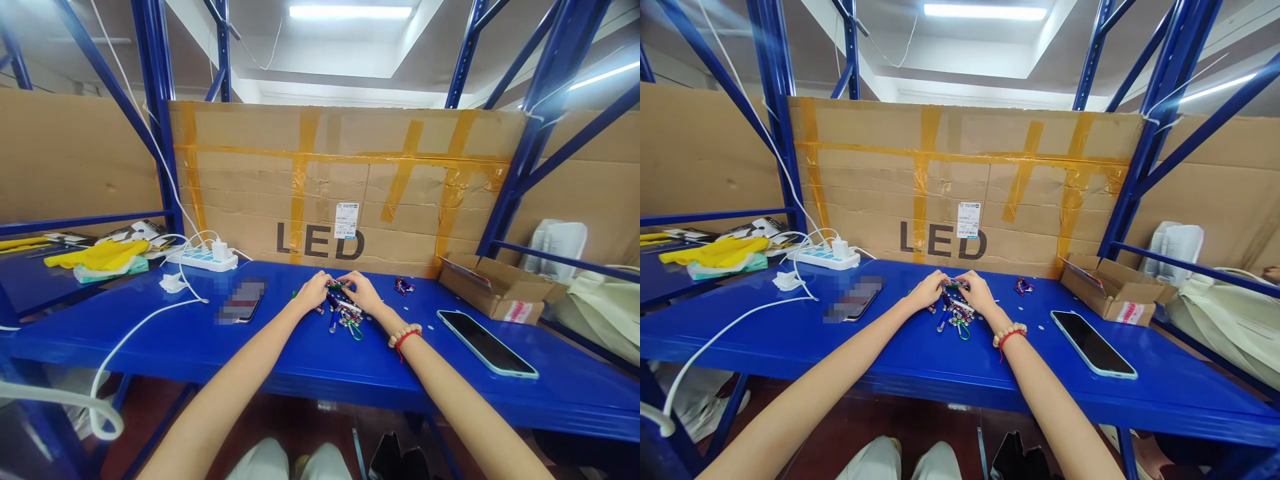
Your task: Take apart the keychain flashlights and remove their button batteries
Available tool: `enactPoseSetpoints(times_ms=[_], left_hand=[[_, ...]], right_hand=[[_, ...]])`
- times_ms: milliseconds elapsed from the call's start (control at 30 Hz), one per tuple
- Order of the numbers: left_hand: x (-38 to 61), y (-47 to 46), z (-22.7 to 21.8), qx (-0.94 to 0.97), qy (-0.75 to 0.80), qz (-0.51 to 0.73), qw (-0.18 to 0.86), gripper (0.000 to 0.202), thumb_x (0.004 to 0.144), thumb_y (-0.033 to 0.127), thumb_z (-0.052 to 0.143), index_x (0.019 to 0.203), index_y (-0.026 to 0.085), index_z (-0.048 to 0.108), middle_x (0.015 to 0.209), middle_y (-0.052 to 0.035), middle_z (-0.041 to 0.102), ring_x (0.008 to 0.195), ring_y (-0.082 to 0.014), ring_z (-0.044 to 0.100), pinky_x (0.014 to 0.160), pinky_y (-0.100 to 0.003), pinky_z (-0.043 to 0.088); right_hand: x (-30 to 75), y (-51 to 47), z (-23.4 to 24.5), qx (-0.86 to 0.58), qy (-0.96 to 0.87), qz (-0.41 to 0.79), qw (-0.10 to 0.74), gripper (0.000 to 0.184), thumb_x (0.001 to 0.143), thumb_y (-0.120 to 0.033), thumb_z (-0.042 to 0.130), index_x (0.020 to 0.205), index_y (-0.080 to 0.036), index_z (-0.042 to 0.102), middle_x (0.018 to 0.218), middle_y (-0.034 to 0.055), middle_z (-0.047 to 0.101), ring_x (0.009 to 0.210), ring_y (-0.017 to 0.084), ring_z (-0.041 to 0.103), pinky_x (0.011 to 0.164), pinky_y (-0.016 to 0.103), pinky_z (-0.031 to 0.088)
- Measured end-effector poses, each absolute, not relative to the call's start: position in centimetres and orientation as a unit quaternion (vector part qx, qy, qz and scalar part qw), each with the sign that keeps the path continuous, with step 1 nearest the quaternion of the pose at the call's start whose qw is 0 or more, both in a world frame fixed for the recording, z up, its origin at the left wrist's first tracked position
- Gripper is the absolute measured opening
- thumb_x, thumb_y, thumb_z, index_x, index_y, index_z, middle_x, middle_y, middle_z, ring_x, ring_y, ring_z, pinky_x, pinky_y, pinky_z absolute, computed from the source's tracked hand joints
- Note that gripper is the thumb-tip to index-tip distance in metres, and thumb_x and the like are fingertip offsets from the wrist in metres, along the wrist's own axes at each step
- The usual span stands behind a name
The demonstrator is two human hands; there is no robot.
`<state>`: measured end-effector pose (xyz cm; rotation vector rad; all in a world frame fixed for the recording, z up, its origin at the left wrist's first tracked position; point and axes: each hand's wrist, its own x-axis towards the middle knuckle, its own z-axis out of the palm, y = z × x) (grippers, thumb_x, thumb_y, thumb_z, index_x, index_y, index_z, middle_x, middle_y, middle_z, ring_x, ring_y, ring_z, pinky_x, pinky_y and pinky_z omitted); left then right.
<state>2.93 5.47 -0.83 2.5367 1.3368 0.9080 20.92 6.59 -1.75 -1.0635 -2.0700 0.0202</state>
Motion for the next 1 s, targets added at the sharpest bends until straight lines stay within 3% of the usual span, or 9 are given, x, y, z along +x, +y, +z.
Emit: enactPoseSetpoints(times_ms=[100,200,333,500,567,767,1000], left_hand=[[2.9,5.3,-0.8,0.837,0.450,0.306,0.057,0.034,0.080,0.009,0.040,0.109,0.020,0.053,0.108,-0.0062,0.055,0.101,-0.0172,0.054,0.089,-0.030,0.044],[3.0,5.1,-0.5,0.833,0.451,0.318,0.038,0.036,0.082,0.025,0.050,0.117,0.020,0.050,0.113,-0.0073,0.054,0.107,-0.0203,0.051,0.091,-0.033,0.043],[3.3,5.0,-0.2,0.829,0.441,0.341,0.033,0.026,0.079,0.037,0.056,0.098,0.020,0.063,0.102,-0.0058,0.057,0.100,-0.0200,0.054,0.089,-0.031,0.043],[3.5,4.8,0.4,0.787,0.445,0.424,0.051,0.018,0.078,0.026,0.057,0.090,0.017,0.066,0.094,-0.0058,0.061,0.090,-0.0177,0.059,0.083,-0.028,0.046],[3.5,4.8,0.6,0.758,0.456,0.464,0.043,0.018,0.079,0.023,0.055,0.092,0.016,0.065,0.095,-0.0068,0.064,0.091,-0.0178,0.060,0.084,-0.029,0.046],[3.4,5.0,0.7,0.705,0.481,0.520,0.007,0.022,0.078,0.015,0.050,0.095,0.019,0.064,0.097,-0.0058,0.066,0.093,-0.0193,0.059,0.085,-0.032,0.046],[3.9,4.9,0.1,0.768,0.471,0.431,-0.040,0.024,0.078,0.013,0.046,0.093,0.021,0.063,0.097,-0.0041,0.064,0.097,-0.0190,0.056,0.087,-0.033,0.042]], right_hand=[[20.5,6.2,-1.3,-0.393,-0.789,0.027,0.472,0.026,0.075,-0.012,0.055,0.097,-0.019,0.065,0.092,0.0050,0.060,0.078,0.015,0.061,0.075,0.030,0.049],[19.8,5.7,-0.8,-0.372,-0.763,0.066,0.525,0.021,0.077,-0.018,0.055,0.094,-0.018,0.065,0.093,0.0059,0.062,0.079,0.015,0.062,0.073,0.029,0.050],[18.9,5.2,-0.5,-0.356,-0.754,0.110,0.541,0.017,0.076,-0.026,0.058,0.088,-0.018,0.066,0.087,0.0052,0.064,0.077,0.015,0.062,0.068,0.027,0.050],[18.8,5.0,-0.4,-0.387,-0.736,0.108,0.545,0.022,0.075,-0.031,0.058,0.090,-0.017,0.066,0.088,0.0060,0.065,0.077,0.015,0.062,0.065,0.025,0.049],[19.0,4.7,-0.3,-0.429,-0.745,0.075,0.505,0.021,0.077,-0.031,0.057,0.091,-0.019,0.067,0.086,0.0049,0.066,0.074,0.014,0.062,0.065,0.024,0.048],[19.3,3.6,0.1,-0.559,-0.791,-0.014,0.250,0.018,0.075,-0.035,0.057,0.078,-0.026,0.071,0.080,-0.0002,0.070,0.077,0.016,0.063,0.061,0.023,0.042],[19.4,3.5,0.4,-0.618,-0.759,0.004,0.204,0.019,0.073,-0.038,0.060,0.082,-0.027,0.072,0.086,-0.0009,0.072,0.083,0.017,0.064,0.061,0.023,0.041]])
